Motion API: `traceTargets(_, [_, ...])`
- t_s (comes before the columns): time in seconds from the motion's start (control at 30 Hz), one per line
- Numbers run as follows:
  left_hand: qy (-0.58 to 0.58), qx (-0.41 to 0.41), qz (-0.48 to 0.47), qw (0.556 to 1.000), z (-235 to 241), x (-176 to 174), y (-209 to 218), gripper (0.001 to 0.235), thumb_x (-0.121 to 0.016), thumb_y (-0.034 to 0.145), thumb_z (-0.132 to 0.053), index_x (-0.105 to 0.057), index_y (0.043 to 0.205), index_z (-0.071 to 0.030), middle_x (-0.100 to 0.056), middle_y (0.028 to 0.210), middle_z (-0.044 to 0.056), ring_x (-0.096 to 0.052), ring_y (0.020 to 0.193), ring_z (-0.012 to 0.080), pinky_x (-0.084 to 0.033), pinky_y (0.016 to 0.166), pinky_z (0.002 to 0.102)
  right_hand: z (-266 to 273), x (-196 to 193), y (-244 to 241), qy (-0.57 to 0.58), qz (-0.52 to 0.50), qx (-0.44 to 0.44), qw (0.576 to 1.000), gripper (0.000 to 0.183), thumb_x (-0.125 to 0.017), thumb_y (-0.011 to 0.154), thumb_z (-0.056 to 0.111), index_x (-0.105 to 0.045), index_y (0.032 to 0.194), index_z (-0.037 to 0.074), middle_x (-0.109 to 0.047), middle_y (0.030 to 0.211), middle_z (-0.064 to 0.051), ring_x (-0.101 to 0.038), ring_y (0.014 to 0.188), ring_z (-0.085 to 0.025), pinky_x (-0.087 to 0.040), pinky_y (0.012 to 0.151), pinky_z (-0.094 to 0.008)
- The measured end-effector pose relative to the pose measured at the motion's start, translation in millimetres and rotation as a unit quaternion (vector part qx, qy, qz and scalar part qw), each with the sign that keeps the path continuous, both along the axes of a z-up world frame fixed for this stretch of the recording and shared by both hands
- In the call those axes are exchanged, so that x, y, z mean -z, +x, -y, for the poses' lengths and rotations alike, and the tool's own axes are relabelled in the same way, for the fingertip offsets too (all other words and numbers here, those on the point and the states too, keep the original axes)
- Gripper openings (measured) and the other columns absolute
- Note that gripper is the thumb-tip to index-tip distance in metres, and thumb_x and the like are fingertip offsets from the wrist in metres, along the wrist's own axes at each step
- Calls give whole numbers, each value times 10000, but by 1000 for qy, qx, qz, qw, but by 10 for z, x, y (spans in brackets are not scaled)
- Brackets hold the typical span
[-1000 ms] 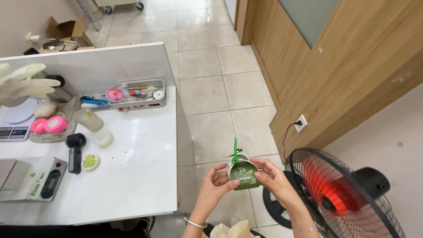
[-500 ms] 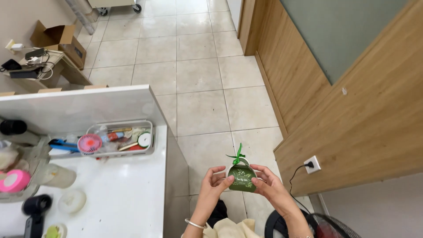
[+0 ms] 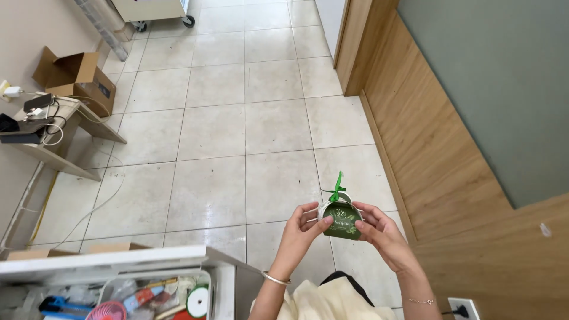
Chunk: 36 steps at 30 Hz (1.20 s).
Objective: Taking packaged candle gift boxes from a workspace and arranging them on a display shelf.
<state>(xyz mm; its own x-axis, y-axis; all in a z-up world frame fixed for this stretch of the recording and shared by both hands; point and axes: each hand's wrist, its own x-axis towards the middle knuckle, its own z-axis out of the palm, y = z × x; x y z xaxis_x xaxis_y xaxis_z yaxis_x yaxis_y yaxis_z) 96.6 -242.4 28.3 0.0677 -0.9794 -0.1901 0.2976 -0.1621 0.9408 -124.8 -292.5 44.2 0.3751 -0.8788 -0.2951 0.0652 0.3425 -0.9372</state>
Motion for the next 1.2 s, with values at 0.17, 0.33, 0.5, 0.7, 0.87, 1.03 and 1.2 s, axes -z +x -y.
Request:
traceTargets(0.17, [-1,-33,6,999,872,379,141,686,-764,889,-316,-489,1414,28,-602,1392,200,-667,1209,230,-557,982,319,940,175,219,3,10,-2,1000,616,-723,862,190,-533,1428,37,-662,1283,-122,-628,1125,-178,-522,910,-357])
traceTargets(0.33, [9,-30,59,998,1937,284,316,691,-740,904,-305,-445,1459,-18,-566,1430,177,-648,1239,228,-548,987,333,2188,267,347,-13,17,-10,1000,652,-755,834,182,-525,1423,24,-647,1295,-137,-626,1153,-193,-523,940,-367])
traceTargets(0.5, [12,-28,34,999,3177,41,545,773,-777,851,-219,-378,1492,-50,-575,1430,179,-664,1217,231,-580,964,344,3680,28,518,-76,27,-84,993,712,-795,798,157,-502,1433,23,-619,1343,-144,-589,1244,-213,-518,1011,-380])
traceTargets(0.7, [9,-41,19,999,4385,-114,697,789,-792,833,-171,-385,1495,-36,-560,1441,150,-671,1203,230,-605,928,346,4900,-286,828,-79,1,-115,990,747,-827,752,137,-511,1420,33,-611,1375,-123,-578,1275,-240,-539,993,-405])
traceTargets(0.87, [30,-30,12,999,5226,-71,1020,809,-816,799,-155,-405,1486,-36,-570,1424,132,-677,1186,225,-617,918,347,5731,-145,1072,-59,-3,-115,992,761,-834,734,123,-521,1422,41,-601,1395,-118,-555,1312,-232,-534,1017,-396])
traceTargets(1.03, [44,24,33,998,6267,124,1642,824,-867,743,-171,-474,1450,-17,-634,1334,143,-686,1143,225,-621,908,347,6617,-13,1520,-38,-19,-93,995,783,-841,721,115,-516,1431,48,-586,1435,-111,-549,1319,-232,-532,1005,-397])
traceTargets(1.2, [60,75,57,994,7429,-79,2421,818,-919,670,-197,-555,1373,11,-718,1182,152,-714,1073,214,-611,907,328,7596,-69,2145,-44,14,-88,995,781,-827,753,99,-487,1454,43,-564,1457,-127,-554,1316,-237,-518,1018,-390])
